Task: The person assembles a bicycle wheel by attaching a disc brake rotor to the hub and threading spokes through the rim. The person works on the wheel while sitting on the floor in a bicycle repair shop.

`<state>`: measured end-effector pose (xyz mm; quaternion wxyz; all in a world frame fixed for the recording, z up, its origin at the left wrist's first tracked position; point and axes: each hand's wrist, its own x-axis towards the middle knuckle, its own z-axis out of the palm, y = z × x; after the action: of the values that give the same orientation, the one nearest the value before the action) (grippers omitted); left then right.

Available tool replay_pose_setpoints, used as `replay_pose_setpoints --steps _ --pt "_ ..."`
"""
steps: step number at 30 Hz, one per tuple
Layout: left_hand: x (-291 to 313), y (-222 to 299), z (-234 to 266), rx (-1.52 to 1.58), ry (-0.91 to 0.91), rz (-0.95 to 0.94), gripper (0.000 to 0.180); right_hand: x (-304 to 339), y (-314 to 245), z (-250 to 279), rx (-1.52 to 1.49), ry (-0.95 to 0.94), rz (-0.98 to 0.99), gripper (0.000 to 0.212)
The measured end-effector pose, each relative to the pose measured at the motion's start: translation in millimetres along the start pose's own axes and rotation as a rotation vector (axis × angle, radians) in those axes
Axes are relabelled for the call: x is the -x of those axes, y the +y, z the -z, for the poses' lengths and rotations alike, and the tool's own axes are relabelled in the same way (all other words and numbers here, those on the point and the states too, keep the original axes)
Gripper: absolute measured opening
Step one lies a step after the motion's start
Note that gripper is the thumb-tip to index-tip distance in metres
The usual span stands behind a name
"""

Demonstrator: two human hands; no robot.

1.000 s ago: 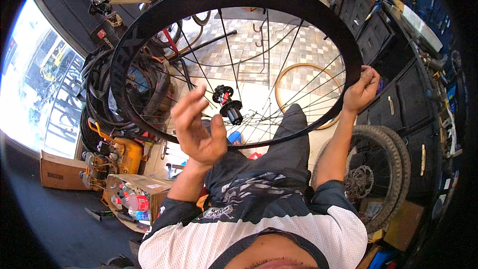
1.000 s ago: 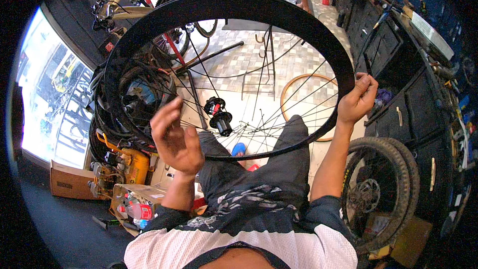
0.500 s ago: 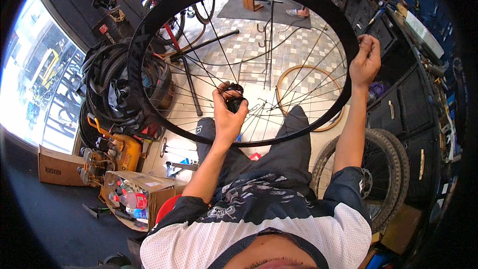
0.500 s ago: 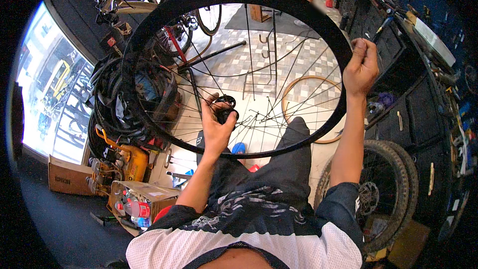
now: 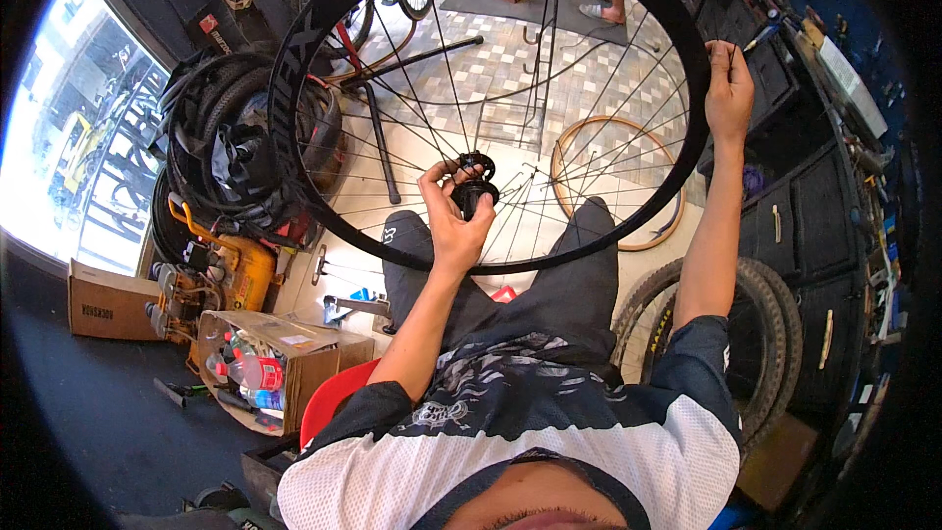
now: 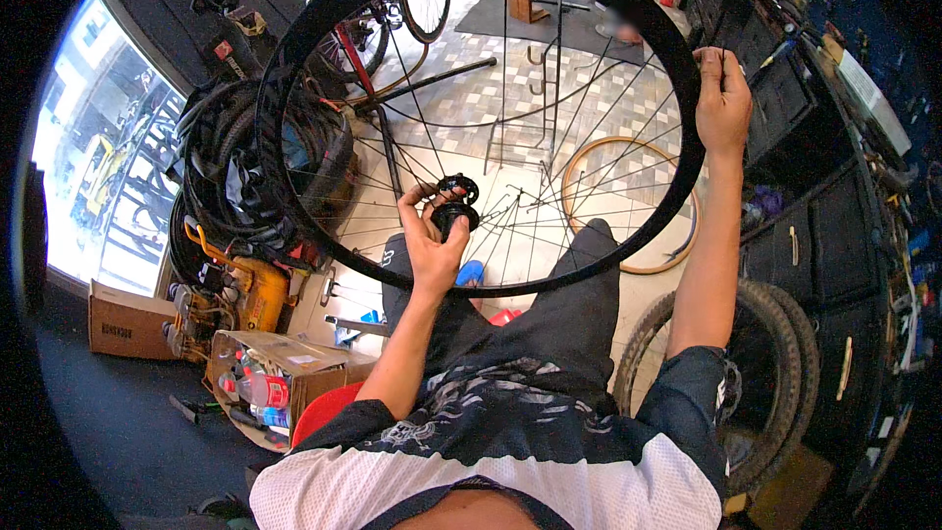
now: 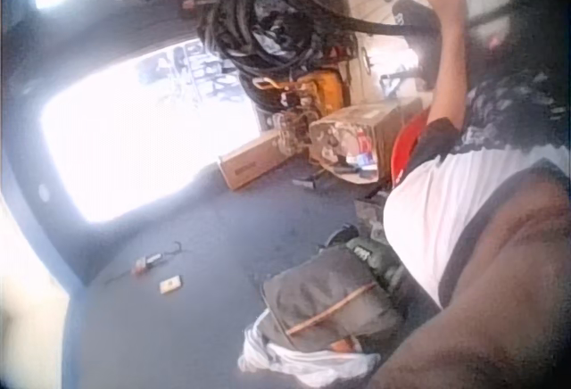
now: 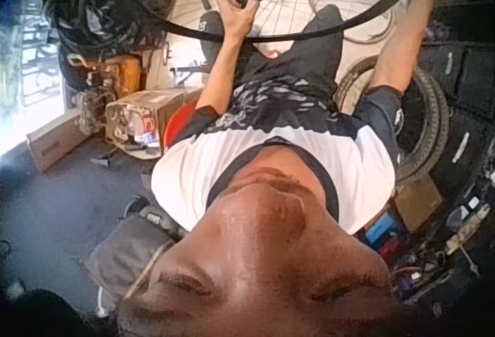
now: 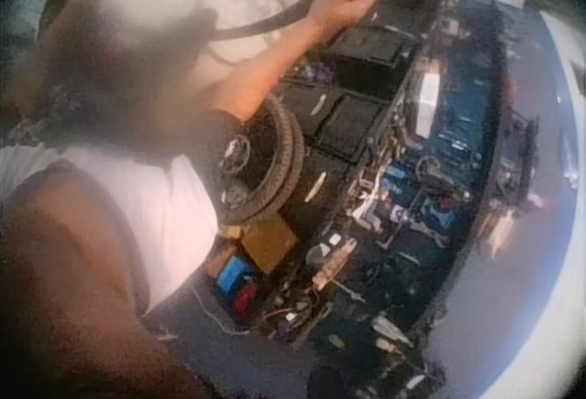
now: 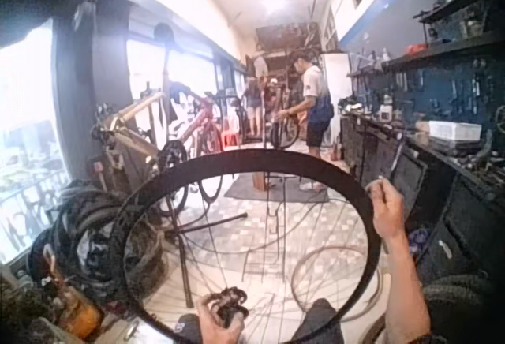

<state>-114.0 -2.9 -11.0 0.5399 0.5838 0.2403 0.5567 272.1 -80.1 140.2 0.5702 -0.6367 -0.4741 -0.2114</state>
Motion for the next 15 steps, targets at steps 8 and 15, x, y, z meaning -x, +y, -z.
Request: replay_pose_setpoints --steps 8,15 --pt "3 -5 -5 -0.251 0.051 -0.190 0.064 -6 -36 47 -0.136 0.274 -0.037 0.031" --pt "-2 15 -2 -0.119 -0.086 0.052 0.049 84 -150 90 -0.405 -0.084 -0.089 0.029"
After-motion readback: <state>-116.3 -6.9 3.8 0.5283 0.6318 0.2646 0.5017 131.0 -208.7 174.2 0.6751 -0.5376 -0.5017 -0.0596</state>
